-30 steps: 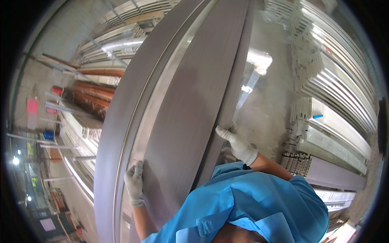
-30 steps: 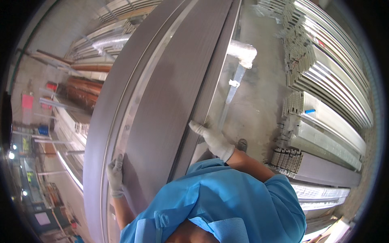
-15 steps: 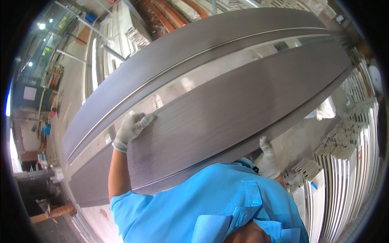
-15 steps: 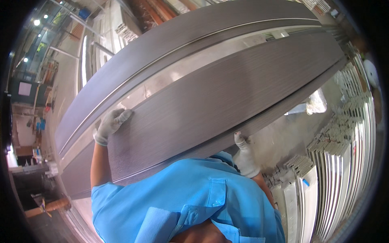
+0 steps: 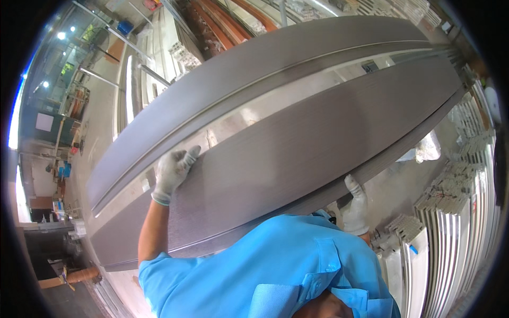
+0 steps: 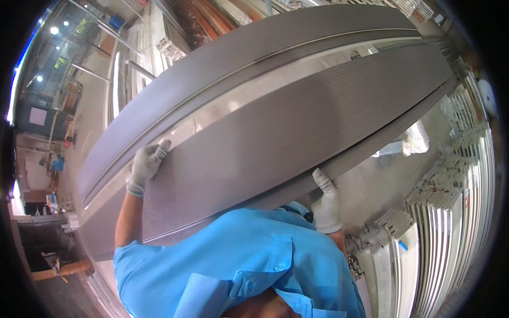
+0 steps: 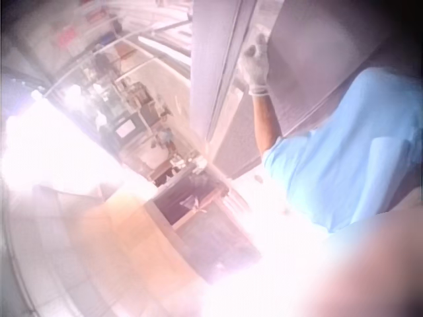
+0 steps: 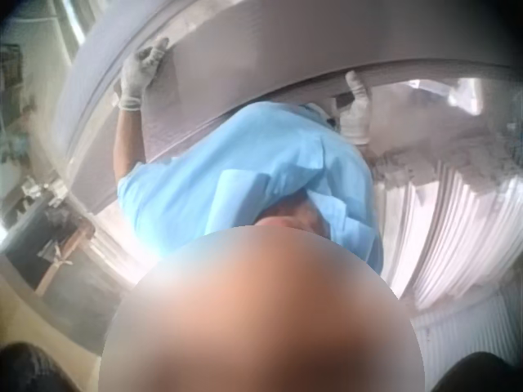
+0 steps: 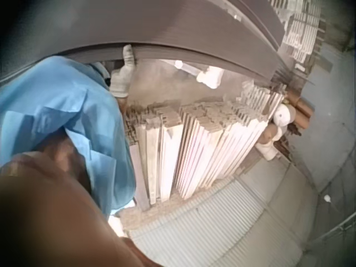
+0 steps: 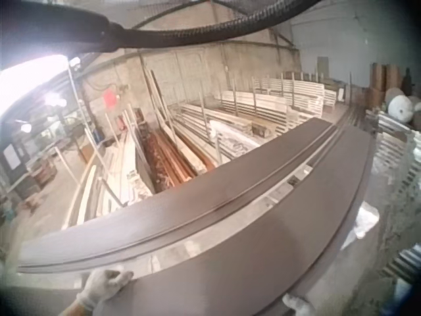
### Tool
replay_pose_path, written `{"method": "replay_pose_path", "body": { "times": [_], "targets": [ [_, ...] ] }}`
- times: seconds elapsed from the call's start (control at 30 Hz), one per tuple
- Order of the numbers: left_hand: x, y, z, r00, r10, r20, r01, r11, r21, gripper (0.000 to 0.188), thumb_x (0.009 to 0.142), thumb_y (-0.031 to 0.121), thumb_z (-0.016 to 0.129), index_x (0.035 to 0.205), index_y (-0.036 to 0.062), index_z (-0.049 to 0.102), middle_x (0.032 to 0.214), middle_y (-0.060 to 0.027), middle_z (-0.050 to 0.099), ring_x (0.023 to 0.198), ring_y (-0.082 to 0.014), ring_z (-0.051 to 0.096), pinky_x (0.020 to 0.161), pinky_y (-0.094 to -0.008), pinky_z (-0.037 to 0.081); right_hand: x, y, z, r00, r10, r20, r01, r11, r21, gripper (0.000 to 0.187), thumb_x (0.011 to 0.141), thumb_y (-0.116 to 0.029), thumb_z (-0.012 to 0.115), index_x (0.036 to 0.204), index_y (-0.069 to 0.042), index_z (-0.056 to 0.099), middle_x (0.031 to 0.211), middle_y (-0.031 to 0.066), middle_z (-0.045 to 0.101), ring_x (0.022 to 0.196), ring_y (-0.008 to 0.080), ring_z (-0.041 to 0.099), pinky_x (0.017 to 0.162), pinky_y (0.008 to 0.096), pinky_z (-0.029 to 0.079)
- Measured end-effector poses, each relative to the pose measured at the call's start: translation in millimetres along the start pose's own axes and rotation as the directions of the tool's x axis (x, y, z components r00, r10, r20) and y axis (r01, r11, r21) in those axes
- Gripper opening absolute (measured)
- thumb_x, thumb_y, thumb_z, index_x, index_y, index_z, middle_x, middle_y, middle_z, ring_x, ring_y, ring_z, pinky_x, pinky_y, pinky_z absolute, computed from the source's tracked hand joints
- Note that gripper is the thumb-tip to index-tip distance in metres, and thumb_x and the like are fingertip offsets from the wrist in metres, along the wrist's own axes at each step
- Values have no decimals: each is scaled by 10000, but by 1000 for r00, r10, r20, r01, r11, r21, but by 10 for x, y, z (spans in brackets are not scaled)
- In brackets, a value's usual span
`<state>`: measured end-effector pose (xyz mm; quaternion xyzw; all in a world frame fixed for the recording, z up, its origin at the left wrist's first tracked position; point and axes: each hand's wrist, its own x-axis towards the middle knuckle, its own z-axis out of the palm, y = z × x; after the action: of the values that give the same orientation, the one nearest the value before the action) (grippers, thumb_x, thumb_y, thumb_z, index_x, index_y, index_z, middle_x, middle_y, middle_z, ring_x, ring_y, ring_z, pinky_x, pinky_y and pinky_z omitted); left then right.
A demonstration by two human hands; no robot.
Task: The person picks up a large panel and places it on a workbench. They then use a blue utility knife to cut and fit black sealant strips into grooves along the panel edges. After fitting the strips, the person stacks the panel with others.
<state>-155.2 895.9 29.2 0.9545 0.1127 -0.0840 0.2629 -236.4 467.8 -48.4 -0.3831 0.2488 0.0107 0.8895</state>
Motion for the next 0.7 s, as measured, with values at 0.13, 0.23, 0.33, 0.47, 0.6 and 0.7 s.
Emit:
{"method": "replay_pose_path", "body": {
  "times": [0.13, 0.23, 0.33, 0.47, 0.6, 0.7],
  "targets": [
    [97, 308, -7, 995, 96, -14, -93, 988, 123, 858, 884, 831, 492, 654, 23, 665, 528, -74, 534, 524, -205, 581, 621, -369, 514, 243, -155, -205, 998, -56, -31, 55, 997, -53, 575, 898, -225, 750, 1384, 5, 544, 1276, 128, 616, 1166, 266, 605, 1042, 405, 490],
    [236, 545, 102, 990, 143, -15, -142, 990, 17, 849, 911, 816, 463, 649, 29, 647, 518, -65, 498, 516, -205, 555, 600, -390, 494, 335, -262, -284, 995, -45, -87, 36, 994, -101, 604, 945, -325, 717, 1430, -30, 510, 1373, 96, 585, 1245, 263, 580, 1055, 423, 481],
    [398, 691, 196, 986, 167, 20, -166, 986, -11, 828, 971, 740, 466, 761, -26, 700, 559, -107, 521, 588, -187, 571, 643, -387, 488, 342, -369, -309, 993, -113, 38, 113, 994, 1, 521, 947, -267, 722, 1374, -15, 562, 1278, 114, 623, 1176, 257, 600, 1021, 401, 496],
    [593, 745, 311, 972, 52, 229, -56, 998, 15, 770, 997, 654, 527, 1048, -91, 715, 857, -32, 461, 752, -158, 604, 736, -372, 500, 416, -517, -370, 996, -6, -93, 9, 999, 30, 494, 965, -338, 716, 1344, -43, 598, 1263, 101, 642, 1150, 221, 610, 1000, 381, 499],
    [607, 823, 349, 930, 296, 217, -222, 925, -309, 693, 987, 615, 591, 1141, -55, 671, 1066, 27, 682, 883, -110, 528, 779, -305, 459, 490, -590, -441, 995, -97, -34, 98, 994, 52, 516, 966, -400, 714, 1325, -42, 617, 1224, 65, 666, 1116, 200, 626, 957, 357, 521],
    [535, 930, 245, 830, 270, 487, -101, 933, -345, 778, 970, 648, 580, 1293, -59, 599, 1216, -87, 635, 1185, -207, 529, 1041, -339, 414, 527, -604, -491, 995, -77, -67, 79, 997, 23, 531, 977, -395, 702, 1354, -35, 597, 1254, 69, 656, 1134, 205, 623, 973, 354, 517]
  ]
}}
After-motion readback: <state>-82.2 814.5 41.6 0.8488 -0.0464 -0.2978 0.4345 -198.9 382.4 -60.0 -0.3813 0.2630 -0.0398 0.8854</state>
